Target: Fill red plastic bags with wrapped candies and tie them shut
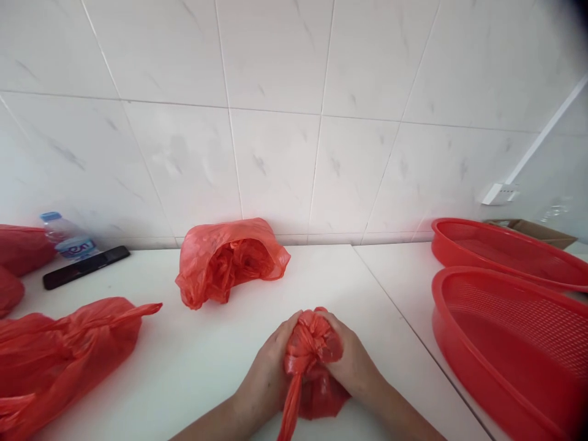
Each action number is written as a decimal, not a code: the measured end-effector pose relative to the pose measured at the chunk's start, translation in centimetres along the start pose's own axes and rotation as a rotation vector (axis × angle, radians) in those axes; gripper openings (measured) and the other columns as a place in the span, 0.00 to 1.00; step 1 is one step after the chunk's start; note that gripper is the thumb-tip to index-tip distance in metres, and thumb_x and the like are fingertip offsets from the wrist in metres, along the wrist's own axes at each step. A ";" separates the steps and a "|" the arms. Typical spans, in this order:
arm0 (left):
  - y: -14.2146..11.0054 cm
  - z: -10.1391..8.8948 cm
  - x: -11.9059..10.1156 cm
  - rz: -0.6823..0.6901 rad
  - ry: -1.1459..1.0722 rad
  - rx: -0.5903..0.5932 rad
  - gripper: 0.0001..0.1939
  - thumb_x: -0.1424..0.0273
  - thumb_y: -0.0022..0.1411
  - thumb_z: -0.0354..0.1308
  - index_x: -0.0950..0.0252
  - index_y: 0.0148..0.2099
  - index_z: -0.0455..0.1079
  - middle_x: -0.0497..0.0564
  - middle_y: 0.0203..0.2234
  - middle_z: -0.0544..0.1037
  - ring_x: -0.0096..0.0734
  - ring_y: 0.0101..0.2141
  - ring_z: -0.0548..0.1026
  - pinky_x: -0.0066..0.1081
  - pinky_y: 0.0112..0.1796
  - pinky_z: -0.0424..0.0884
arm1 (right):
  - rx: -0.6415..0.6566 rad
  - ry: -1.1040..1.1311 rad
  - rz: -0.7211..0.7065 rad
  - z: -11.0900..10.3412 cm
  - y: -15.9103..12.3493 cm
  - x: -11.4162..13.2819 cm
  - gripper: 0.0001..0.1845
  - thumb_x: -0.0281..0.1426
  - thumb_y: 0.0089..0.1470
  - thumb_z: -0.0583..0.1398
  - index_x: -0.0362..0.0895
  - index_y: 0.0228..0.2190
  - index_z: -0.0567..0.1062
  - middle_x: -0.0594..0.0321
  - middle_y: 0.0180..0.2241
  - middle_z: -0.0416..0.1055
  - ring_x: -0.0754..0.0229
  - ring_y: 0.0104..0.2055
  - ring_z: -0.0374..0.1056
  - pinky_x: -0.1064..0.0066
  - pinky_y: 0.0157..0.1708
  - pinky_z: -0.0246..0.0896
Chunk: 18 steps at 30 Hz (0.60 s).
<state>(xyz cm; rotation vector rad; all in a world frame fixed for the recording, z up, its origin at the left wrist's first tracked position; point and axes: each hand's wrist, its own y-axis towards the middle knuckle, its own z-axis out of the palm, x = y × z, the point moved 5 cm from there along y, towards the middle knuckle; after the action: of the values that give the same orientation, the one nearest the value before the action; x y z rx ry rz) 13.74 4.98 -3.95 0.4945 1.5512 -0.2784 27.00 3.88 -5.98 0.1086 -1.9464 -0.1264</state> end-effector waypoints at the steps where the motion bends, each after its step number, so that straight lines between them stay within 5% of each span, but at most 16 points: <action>1: 0.0 0.0 0.2 -0.048 -0.073 0.004 0.14 0.62 0.66 0.42 0.63 0.32 0.62 0.48 0.28 0.69 0.29 0.29 0.67 0.31 0.33 0.69 | -0.038 -0.029 0.018 0.0 0.0 -0.1 0.13 0.30 0.49 0.58 0.49 0.40 0.71 0.62 0.41 0.72 0.55 0.42 0.68 0.64 0.43 0.62; 4: -0.1 -0.6 0.9 -0.067 0.028 0.010 0.09 0.74 0.56 0.50 0.64 0.24 0.58 0.46 0.23 0.65 0.26 0.26 0.63 0.26 0.27 0.63 | -0.116 -0.115 0.060 0.1 -0.3 -0.7 0.02 0.28 0.49 0.56 0.47 0.27 0.69 0.65 0.29 0.70 0.58 0.33 0.66 0.69 0.32 0.60; 8: -0.5 -1.3 2.1 -0.020 0.273 0.026 0.10 0.83 0.48 0.46 0.65 0.21 0.58 0.45 0.20 0.65 0.24 0.22 0.62 0.24 0.22 0.58 | -0.120 -0.173 0.056 0.6 -0.7 -1.3 0.10 0.28 0.46 0.58 0.46 0.20 0.61 0.69 0.21 0.61 0.63 0.25 0.57 0.72 0.24 0.53; 10: -0.6 -1.5 2.5 0.001 0.284 0.026 0.11 0.83 0.50 0.46 0.65 0.27 0.64 0.46 0.22 0.69 0.27 0.25 0.67 0.25 0.25 0.64 | -0.111 -0.165 0.061 0.6 -0.7 -1.0 0.10 0.29 0.47 0.58 0.46 0.20 0.61 0.69 0.21 0.61 0.63 0.25 0.57 0.73 0.24 0.53; 12: -0.9 -1.9 2.0 0.140 0.384 -0.014 0.18 0.81 0.53 0.50 0.62 0.44 0.68 0.51 0.35 0.74 0.35 0.35 0.73 0.33 0.36 0.71 | -0.091 -0.117 0.057 0.3 -0.6 -0.5 0.06 0.30 0.50 0.58 0.46 0.23 0.65 0.68 0.23 0.65 0.62 0.27 0.61 0.72 0.27 0.57; 14: -1.6 -2.1 0.8 0.363 0.569 -0.047 0.32 0.78 0.52 0.58 0.57 0.59 0.59 0.58 0.50 0.69 0.44 0.49 0.69 0.43 0.47 0.68 | -0.023 -0.006 0.021 -0.2 -0.5 0.2 0.04 0.30 0.50 0.58 0.47 0.32 0.69 0.65 0.30 0.71 0.59 0.32 0.67 0.69 0.34 0.62; 16: -2.6 -2.0 -0.5 0.588 0.754 -0.028 0.36 0.73 0.52 0.63 0.52 0.61 0.57 0.60 0.56 0.64 0.51 0.55 0.64 0.50 0.51 0.65 | 0.079 0.139 -0.015 -0.8 -0.4 0.5 0.17 0.32 0.48 0.62 0.48 0.42 0.68 0.61 0.41 0.73 0.55 0.41 0.69 0.65 0.43 0.64; 18: -3.6 -1.6 -1.1 0.734 0.857 0.042 0.29 0.66 0.55 0.62 0.50 0.59 0.61 0.59 0.57 0.66 0.53 0.56 0.64 0.52 0.53 0.62 | 0.146 0.296 0.003 -1.6 -0.4 -0.2 0.26 0.38 0.47 0.63 0.49 0.48 0.67 0.57 0.51 0.68 0.51 0.52 0.66 0.61 0.52 0.60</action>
<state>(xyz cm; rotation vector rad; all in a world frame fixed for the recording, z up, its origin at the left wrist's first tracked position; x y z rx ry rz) 10.63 2.41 -3.25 1.2804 2.0376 0.5400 28.56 3.45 -5.63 0.2090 -1.6583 0.0333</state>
